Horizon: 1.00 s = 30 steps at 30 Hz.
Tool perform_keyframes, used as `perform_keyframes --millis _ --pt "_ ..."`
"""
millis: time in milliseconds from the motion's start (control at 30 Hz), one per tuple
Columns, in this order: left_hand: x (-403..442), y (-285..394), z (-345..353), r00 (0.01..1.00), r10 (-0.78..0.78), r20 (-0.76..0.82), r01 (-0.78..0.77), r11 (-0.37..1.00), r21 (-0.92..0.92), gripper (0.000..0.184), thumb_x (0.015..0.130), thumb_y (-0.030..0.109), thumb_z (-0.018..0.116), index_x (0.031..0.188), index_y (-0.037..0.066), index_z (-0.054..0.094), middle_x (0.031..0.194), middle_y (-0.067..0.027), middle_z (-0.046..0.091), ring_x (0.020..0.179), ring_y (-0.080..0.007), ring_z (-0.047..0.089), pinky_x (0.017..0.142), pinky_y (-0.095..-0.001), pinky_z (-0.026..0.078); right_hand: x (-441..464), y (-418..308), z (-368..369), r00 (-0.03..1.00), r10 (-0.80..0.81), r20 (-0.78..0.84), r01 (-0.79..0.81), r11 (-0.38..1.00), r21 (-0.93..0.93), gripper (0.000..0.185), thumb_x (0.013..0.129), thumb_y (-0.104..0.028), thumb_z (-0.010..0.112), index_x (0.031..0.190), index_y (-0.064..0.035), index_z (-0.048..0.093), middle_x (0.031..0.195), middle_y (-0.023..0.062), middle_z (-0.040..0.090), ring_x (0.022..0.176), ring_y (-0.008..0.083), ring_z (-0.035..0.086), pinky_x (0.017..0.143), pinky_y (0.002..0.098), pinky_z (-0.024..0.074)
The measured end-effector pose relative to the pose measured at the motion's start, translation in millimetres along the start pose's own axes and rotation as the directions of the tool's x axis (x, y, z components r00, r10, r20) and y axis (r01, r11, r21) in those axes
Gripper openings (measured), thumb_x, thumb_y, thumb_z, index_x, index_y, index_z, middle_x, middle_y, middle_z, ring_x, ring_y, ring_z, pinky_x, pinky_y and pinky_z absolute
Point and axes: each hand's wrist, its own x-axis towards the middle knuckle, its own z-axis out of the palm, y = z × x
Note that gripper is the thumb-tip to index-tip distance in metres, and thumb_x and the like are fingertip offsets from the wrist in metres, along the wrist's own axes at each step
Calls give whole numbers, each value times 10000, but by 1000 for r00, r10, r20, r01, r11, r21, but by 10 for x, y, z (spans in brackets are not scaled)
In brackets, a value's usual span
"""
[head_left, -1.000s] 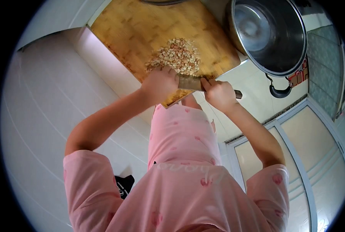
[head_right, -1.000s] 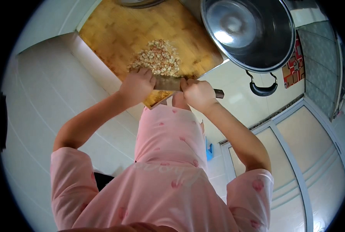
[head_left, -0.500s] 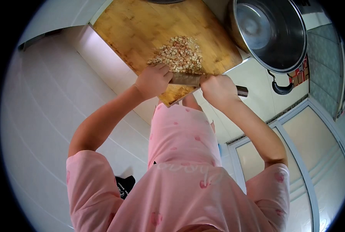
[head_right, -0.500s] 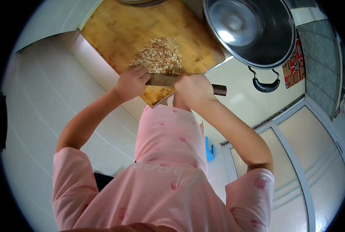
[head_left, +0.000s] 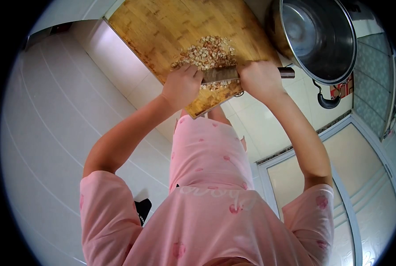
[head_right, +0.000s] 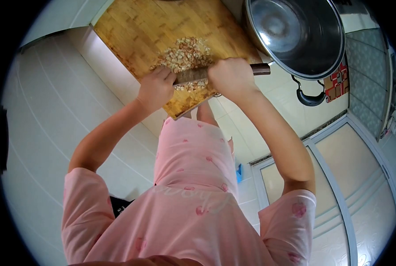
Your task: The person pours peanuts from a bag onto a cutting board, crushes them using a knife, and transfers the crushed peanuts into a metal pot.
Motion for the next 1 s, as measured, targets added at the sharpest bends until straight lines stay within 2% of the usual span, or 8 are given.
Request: perform_keyframes --millis 133,233,433,533,633,833,933,1000 --pt "78 51 3 999 -7 34 5 999 52 82 645 74 620 703 53 566 731 -77 545 764 -261 600 591 -378 504 42 105 94 1000 3 17 -4 999 52 120 740 -149 642 802 -96 730 758 112 712 725 278 713 631 396 564" --pt "71 83 8 994 2 105 -19 987 159 75 662 92 623 719 59 587 744 -68 561 788 -246 607 593 -374 511 -13 137 256 997 -40 -73 43 998 38 151 734 -155 645 855 -93 712 742 101 703 707 279 706 620 398 558" --pt "317 324 -352 947 -14 321 -87 950 299 88 681 94 614 763 62 620 784 -58 589 825 -235 611 619 -362 524 -145 287 548 904 -78 -421 178 963 202 130 760 -150 616 864 -88 664 728 97 691 662 276 691 580 410 542" --pt "329 81 -197 954 21 301 -90 973 215 92 679 99 618 763 62 617 791 -56 589 827 -237 607 632 -354 524 -94 217 437 983 -6 -184 28 993 117 277 723 -192 667 989 -132 718 681 115 671 619 252 677 559 401 530" --pt "360 -95 -180 951 150 269 -208 957 203 100 714 139 629 798 87 645 824 -48 628 830 -225 624 651 -350 539 -61 157 386 988 10 -152 5 995 101 261 731 -176 650 977 -120 714 686 128 674 636 265 684 567 408 532" --pt "327 -328 -160 959 200 199 -219 973 77 113 667 107 653 762 75 600 764 -52 576 797 -243 611 636 -355 529 -40 -120 -105 986 93 137 -111 985 131 152 814 -119 608 852 -90 752 847 123 727 799 281 726 681 387 582" --pt "265 -400 -210 974 217 66 -215 976 -29 133 653 90 660 767 70 594 761 -51 569 777 -239 606 626 -356 525 -34 -256 -341 988 76 134 -88 992 92 153 808 -108 619 867 -91 760 877 113 734 839 276 727 700 383 586" --pt "262 -339 -200 988 149 36 -148 988 -32 128 633 77 637 749 54 587 756 -82 554 759 -276 595 608 -386 510 19 -203 -359 987 95 131 -106 991 76 143 803 -132 634 854 -87 760 876 119 732 852 277 724 700 381 583"
